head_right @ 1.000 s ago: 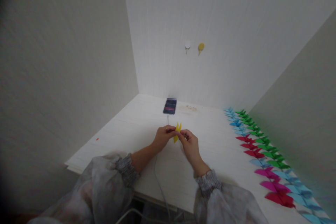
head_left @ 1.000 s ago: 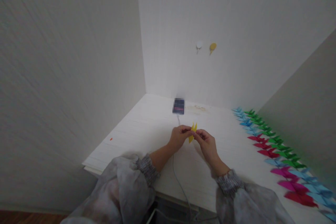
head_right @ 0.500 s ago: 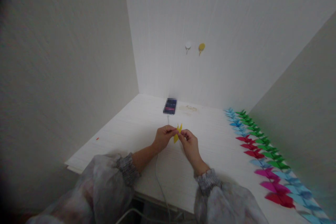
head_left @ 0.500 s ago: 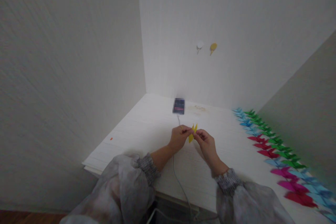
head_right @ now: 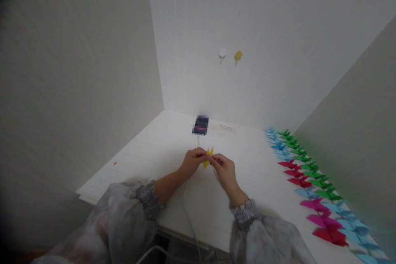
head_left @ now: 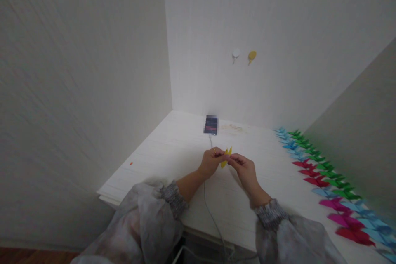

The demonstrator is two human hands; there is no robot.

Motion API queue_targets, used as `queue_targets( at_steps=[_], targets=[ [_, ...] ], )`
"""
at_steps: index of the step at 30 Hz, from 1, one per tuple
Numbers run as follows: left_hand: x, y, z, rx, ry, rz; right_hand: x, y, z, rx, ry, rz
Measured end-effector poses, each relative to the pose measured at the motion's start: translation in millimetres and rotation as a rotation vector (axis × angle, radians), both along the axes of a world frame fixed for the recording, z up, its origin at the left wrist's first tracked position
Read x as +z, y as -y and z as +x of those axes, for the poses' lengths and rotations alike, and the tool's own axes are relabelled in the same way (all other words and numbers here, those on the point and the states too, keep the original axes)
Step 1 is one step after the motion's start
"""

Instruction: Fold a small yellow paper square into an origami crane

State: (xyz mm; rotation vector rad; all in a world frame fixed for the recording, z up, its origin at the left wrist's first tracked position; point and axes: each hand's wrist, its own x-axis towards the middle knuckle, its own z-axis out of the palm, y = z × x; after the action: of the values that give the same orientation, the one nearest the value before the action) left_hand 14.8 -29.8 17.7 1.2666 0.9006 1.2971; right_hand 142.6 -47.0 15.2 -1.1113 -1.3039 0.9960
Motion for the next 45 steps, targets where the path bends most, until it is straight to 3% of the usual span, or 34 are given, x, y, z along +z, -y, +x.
queue_targets(
  at_steps=[12, 24, 30, 34, 37, 45],
  targets=[
    [-0.6, 3, -2, -0.059, -0.163, 0.084, 12.0, -1, 11, 0.002, 0.097, 0.099],
    [-2.5, 2, 0, -0.183, -0.038, -0.063, 8.2, 0, 9, -0.007, 0.079, 0.099],
    [-7.8, 0, -5, -0.203, -0.221, -0.02, 21.1, 0, 18, 0.181, 0.189, 0.182],
    [-8.0, -1, -8, -0.195, -0.465, 0.14, 33.3, 2, 27, 0.307, 0.499, 0.349],
    [-8.4, -3, -10, -0.21, -0.549, 0.216, 34.0, 3, 32, 0.384, 0.641, 0.343],
    [-8.2, -4, -12, -0.221, -0.611, 0.282, 21.8, -2, 37, 0.205, 0.72, 0.306]
  ],
)
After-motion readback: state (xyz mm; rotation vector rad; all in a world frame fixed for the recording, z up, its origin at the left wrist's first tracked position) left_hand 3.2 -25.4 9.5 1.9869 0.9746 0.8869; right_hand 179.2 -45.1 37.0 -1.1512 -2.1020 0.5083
